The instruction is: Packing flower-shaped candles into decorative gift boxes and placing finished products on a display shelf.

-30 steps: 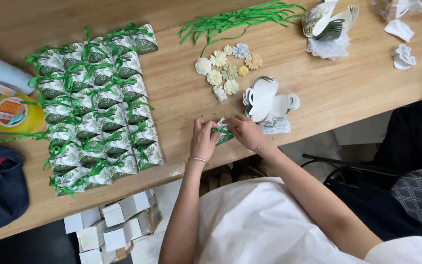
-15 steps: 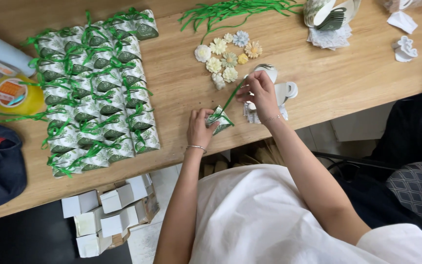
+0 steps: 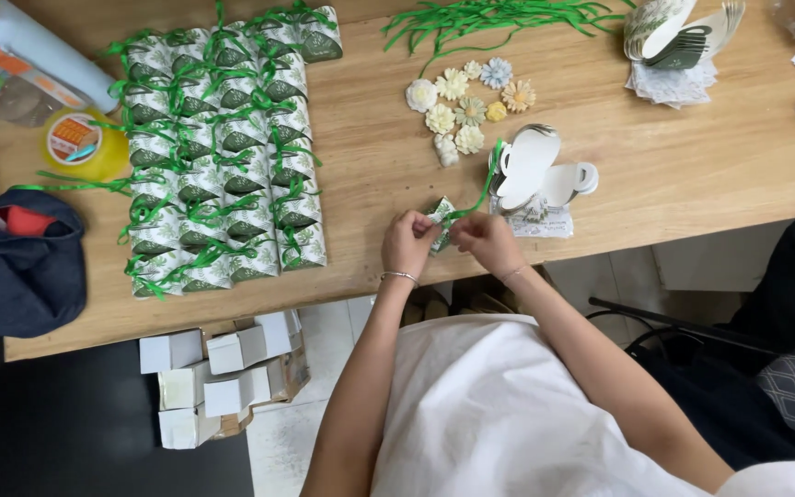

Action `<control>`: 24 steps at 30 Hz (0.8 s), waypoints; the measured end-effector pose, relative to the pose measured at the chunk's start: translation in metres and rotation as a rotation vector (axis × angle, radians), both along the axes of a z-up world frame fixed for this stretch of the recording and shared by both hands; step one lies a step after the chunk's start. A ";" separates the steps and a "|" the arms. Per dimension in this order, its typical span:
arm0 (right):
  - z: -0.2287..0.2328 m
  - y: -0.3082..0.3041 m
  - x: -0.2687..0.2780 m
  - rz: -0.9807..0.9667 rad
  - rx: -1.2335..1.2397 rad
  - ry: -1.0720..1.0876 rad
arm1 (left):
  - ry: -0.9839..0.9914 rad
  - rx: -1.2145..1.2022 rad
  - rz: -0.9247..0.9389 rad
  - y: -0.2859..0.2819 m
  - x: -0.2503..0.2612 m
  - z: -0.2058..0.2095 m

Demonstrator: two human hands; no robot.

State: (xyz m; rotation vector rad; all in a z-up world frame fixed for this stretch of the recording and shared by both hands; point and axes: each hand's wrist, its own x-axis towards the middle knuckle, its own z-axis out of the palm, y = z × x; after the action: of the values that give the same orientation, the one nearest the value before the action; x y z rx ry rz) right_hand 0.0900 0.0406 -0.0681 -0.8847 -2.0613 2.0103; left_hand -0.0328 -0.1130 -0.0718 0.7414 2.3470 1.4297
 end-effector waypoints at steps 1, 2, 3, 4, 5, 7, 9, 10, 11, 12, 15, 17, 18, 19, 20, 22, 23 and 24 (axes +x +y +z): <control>0.011 -0.008 -0.005 0.001 0.002 -0.004 | -0.004 0.002 0.001 0.001 0.000 0.009; 0.021 -0.016 -0.008 -0.022 0.237 -0.086 | -0.035 -0.009 -0.014 0.002 0.001 0.018; 0.032 -0.025 -0.011 -0.044 0.472 -0.169 | -0.066 -0.020 -0.029 0.003 0.003 0.027; 0.032 -0.022 -0.012 -0.052 0.476 -0.173 | -0.068 -0.015 -0.037 0.006 0.003 0.023; 0.032 -0.019 -0.013 -0.105 0.478 -0.169 | -0.073 -0.003 -0.063 0.009 0.004 0.019; 0.026 -0.020 -0.014 -0.159 0.471 -0.168 | -0.082 -0.001 -0.091 0.007 0.007 0.015; 0.016 -0.021 -0.012 -0.137 0.696 0.035 | -0.043 -0.015 -0.118 0.008 0.009 0.016; 0.021 -0.024 -0.013 -0.141 0.694 0.031 | -0.046 -0.018 -0.122 0.007 0.009 0.014; 0.026 -0.028 -0.014 -0.140 0.712 -0.004 | -0.039 -0.018 -0.123 0.006 0.010 0.013; 0.031 -0.030 -0.015 -0.138 0.732 -0.038 | -0.031 -0.016 -0.124 0.006 0.010 0.012; 0.044 -0.039 -0.017 -0.061 1.114 0.046 | 0.023 -0.077 -0.136 0.008 0.015 0.022; 0.042 -0.039 -0.019 -0.034 1.181 0.037 | 0.029 -0.112 -0.129 0.007 0.015 0.025; 0.041 -0.040 -0.020 -0.008 1.249 0.030 | 0.038 -0.146 -0.122 0.006 0.015 0.027; 0.039 -0.039 -0.020 -0.006 1.247 0.031 | 0.038 -0.148 -0.120 0.004 0.015 0.029; 0.038 -0.038 -0.019 0.007 1.217 0.029 | 0.036 -0.139 -0.118 0.003 0.015 0.032; 0.037 -0.036 -0.018 0.021 1.186 0.026 | 0.032 -0.131 -0.116 0.002 0.015 0.032; 0.037 -0.036 -0.017 0.008 1.111 0.015 | 0.013 -0.138 -0.099 0.002 0.015 0.030; 0.038 -0.035 -0.017 -0.006 1.038 0.003 | -0.008 -0.145 -0.083 0.003 0.016 0.028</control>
State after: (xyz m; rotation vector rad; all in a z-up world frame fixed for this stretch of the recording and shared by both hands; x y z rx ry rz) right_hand 0.0734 0.0058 -0.0306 -0.6224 -2.5723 0.6693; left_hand -0.0170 -0.1101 -0.0438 0.7820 2.3550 1.2124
